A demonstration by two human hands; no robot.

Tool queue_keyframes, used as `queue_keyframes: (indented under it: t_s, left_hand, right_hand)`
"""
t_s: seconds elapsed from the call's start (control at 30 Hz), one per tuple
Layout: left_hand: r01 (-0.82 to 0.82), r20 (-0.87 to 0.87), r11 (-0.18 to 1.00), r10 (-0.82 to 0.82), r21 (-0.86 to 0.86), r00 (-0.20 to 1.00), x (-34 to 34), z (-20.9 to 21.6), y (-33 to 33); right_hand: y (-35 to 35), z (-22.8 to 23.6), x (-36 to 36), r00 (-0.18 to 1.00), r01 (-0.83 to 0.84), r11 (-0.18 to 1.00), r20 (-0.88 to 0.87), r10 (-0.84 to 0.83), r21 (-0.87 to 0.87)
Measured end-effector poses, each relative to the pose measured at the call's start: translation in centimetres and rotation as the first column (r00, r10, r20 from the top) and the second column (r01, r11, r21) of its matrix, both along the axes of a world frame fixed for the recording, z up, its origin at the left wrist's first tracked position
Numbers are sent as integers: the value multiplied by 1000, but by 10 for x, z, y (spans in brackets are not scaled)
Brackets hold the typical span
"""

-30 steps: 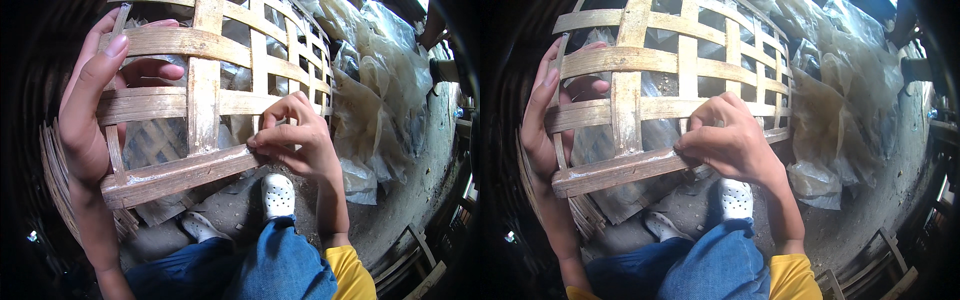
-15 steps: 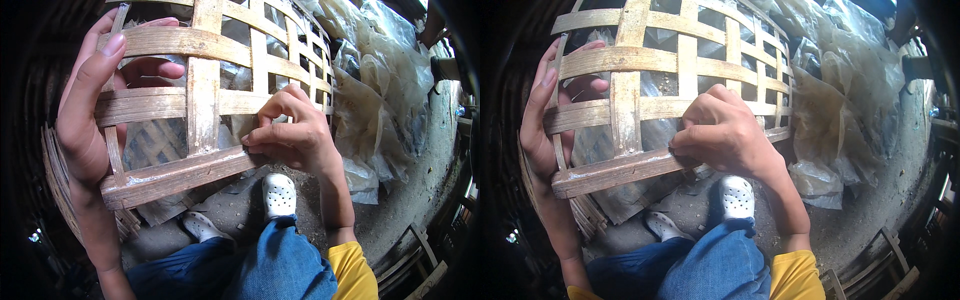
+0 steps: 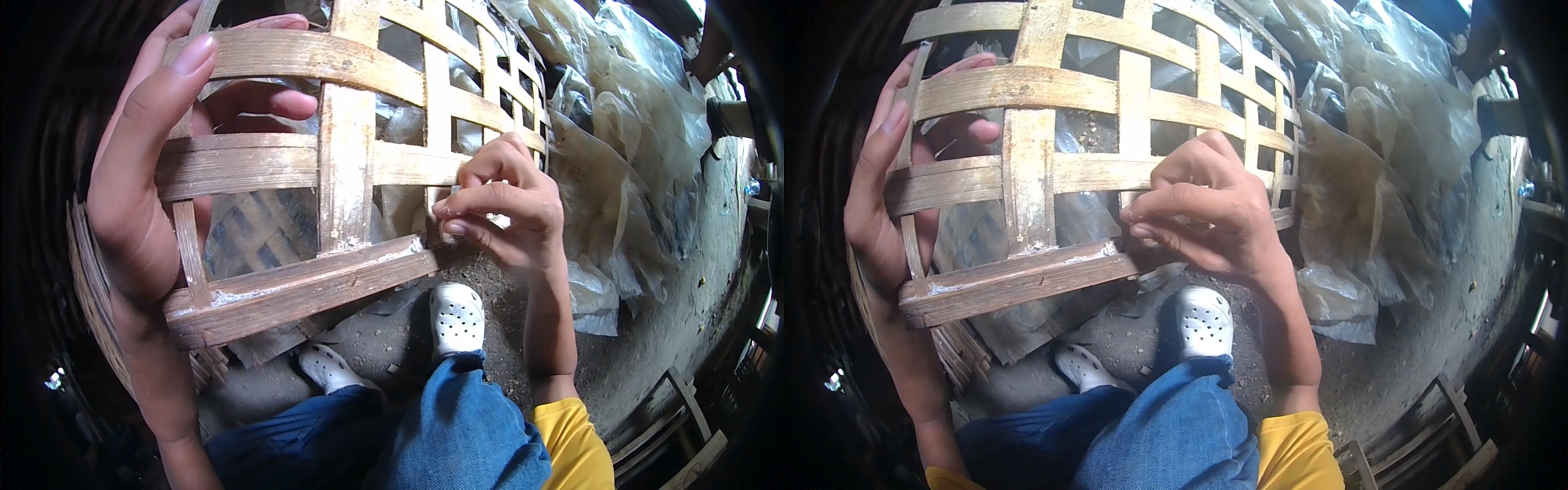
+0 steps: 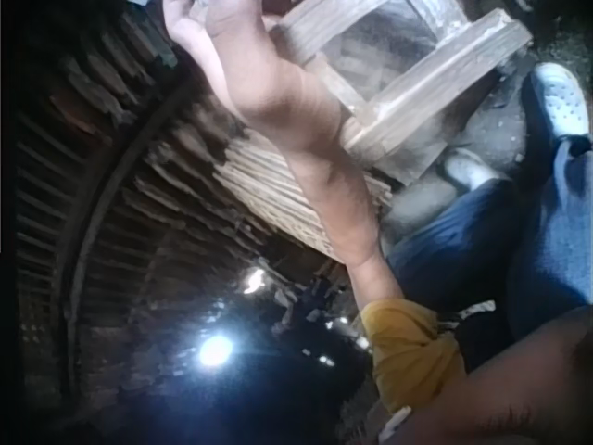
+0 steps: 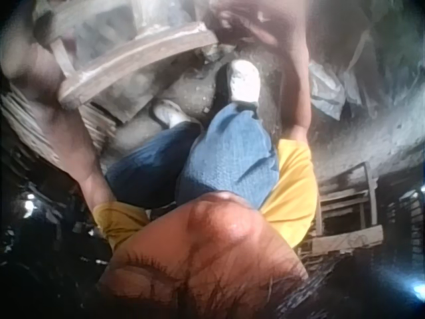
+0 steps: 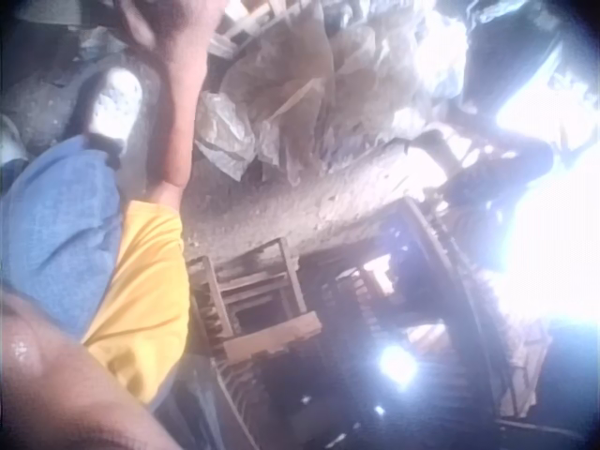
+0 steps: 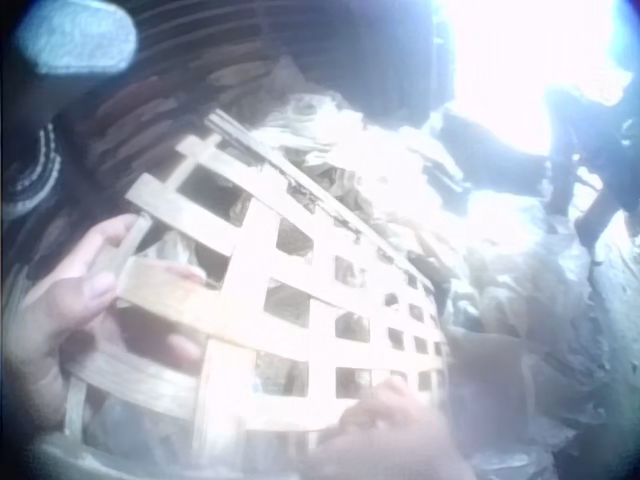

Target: The person assembles a wooden lattice frame by hand, aligning and pressing slats into place. They handle a plastic sheet and place it over the lattice, then continue adjusting the lattice structure.

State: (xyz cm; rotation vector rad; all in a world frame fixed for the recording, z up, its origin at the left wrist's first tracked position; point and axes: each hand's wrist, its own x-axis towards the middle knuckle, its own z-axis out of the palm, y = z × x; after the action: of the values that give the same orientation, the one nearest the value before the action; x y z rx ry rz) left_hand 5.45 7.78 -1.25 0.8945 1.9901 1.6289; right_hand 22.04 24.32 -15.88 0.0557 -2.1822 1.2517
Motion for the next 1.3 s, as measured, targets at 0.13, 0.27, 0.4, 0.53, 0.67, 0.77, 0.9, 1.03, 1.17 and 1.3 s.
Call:
queue_keyframes:
  t_s: [0.13,0.27,0.4,0.53,0.67,0.77,0.9,1.03,1.17,1.3]
  left_hand:
    - [38,23,999,-37,-33,999,0,6,-1]
    - [58,30,998,-58,-18,998,-12,2,-7]
    - [45,157,999,-41,-20,987,-5,10,-4]
    - [28,163,999,-22,-34,986,-4,8,-4]
    - [69,211,997,-63,-21,975,-9,9,-6]
    - [69,205,997,-63,-23,977,-11,9,-7]
    - [71,210,997,-66,-20,975,-13,6,-8]
    - [96,228,995,-91,-14,969,-15,7,-9]
    - [62,196,998,-57,-20,979,-10,8,-6]
    - [74,216,997,-73,5,974,-9,9,-5]
  right_hand:
    - [0,3,2,996,-63,998,55,63,-9]
    - [4,10,-2,988,-115,993,108,112,19]
    - [6,18,-10,977,-173,985,127,169,20]
    - [6,17,-13,973,-193,981,133,188,24]
    - [2,21,-12,978,-150,986,156,137,77]
    - [1,22,-17,980,-158,983,138,144,92]
    - [-2,18,-17,985,-136,987,118,126,86]
    - [-4,11,-19,988,-131,989,89,125,65]
    - [-5,11,-19,990,-125,991,72,121,56]
    - [-5,11,-19,991,-121,991,57,118,59]
